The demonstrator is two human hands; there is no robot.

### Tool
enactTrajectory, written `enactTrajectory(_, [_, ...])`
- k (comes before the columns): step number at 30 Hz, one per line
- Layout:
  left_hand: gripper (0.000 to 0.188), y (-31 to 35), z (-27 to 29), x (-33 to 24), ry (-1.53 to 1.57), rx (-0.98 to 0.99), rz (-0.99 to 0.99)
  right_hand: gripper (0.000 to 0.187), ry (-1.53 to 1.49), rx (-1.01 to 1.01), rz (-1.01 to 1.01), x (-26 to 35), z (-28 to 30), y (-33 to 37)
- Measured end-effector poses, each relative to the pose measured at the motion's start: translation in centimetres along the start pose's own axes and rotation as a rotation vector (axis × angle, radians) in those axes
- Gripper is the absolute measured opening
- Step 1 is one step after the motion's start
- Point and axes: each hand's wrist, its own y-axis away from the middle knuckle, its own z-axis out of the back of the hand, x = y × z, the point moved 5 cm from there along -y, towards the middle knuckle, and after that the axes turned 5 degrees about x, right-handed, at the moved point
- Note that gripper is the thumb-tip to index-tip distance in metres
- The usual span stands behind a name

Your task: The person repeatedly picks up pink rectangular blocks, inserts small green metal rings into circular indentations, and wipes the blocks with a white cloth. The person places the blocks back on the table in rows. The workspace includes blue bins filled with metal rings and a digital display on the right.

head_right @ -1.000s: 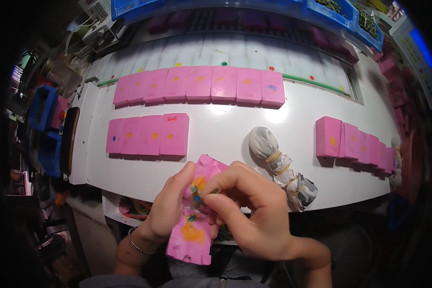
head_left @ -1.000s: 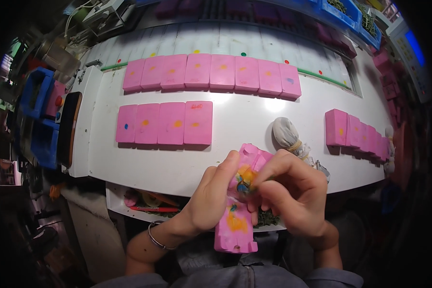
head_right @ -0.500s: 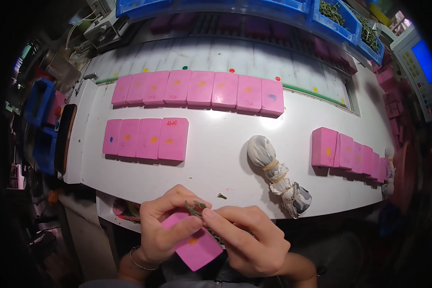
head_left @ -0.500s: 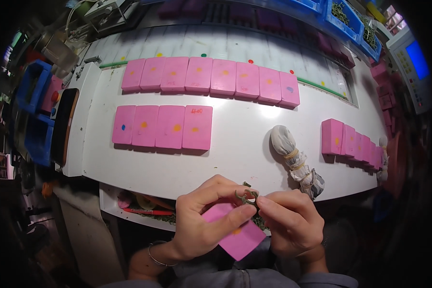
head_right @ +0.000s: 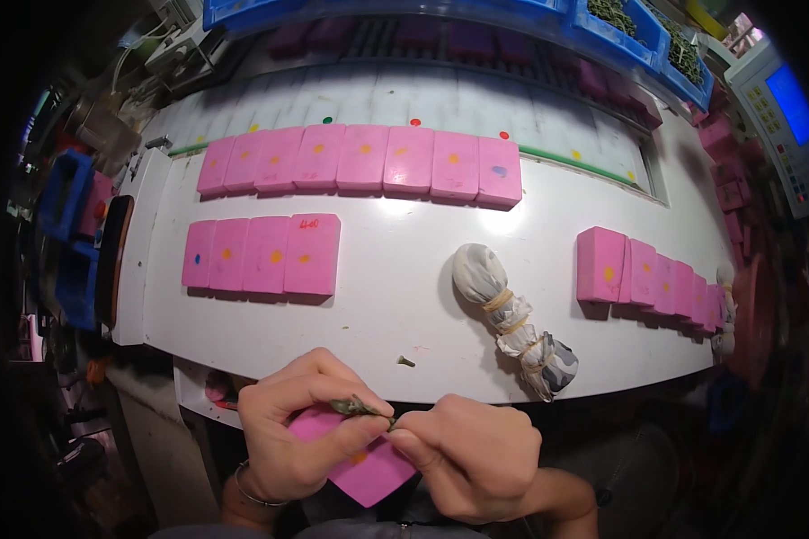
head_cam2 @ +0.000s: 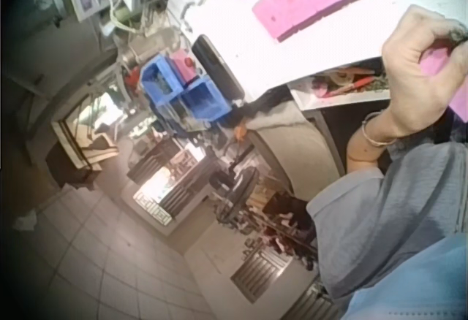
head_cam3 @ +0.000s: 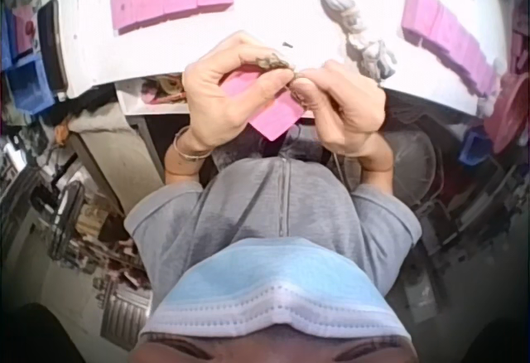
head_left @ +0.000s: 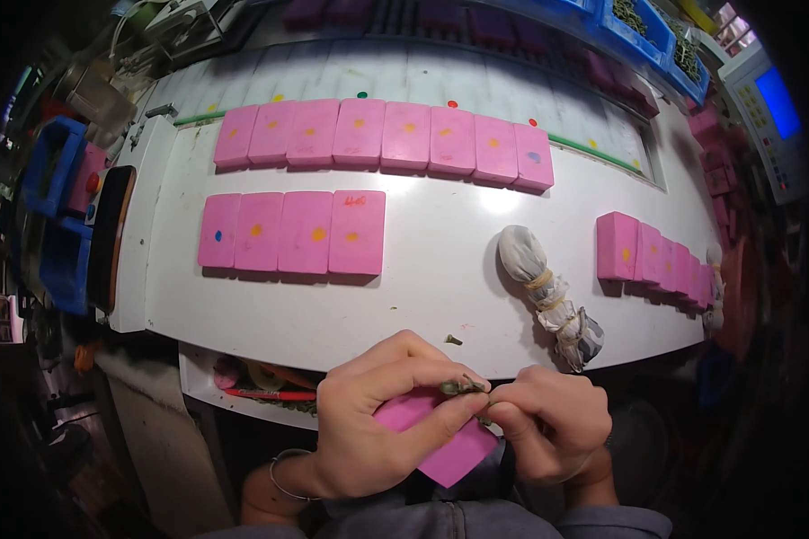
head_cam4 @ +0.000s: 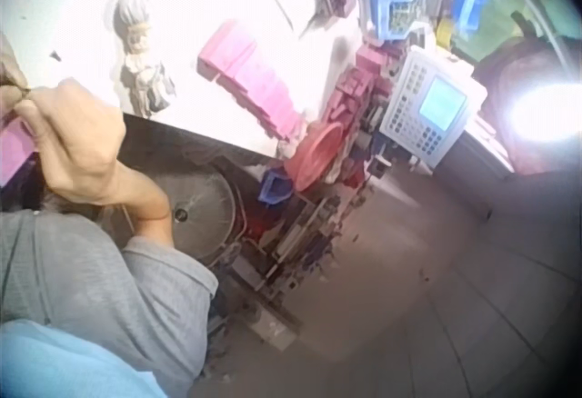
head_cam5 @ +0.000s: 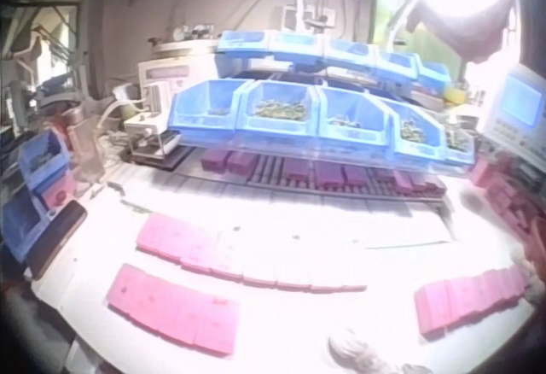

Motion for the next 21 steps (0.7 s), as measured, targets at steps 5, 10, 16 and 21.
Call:
enactTrajectory(5, [0.019,0.2,0.5,-1.1,-0.341,-0.047,-0.104,0.004,0.019,0.166,-0.106,-1.7,-0.8,0.2])
enactTrajectory(10, [0.021,0.2,0.3,-1.7,-0.439,-0.04,-0.17,0.02,0.175,-0.003,-0.051,-1.1,0.4,-0.1])
enactTrajectory(16, [0.026,-0.4,0.6,-0.7,-0.363,-0.044,-0.184,0.026,-0.062,0.096,-0.081,0.5,0.7,-2.9])
enactTrajectory(21, [0.009,-1.4,1.8,1.0,-0.01,-0.08,-0.05,0.011,-0.1,0.124,-0.115,0.4,3.0,-10.2])
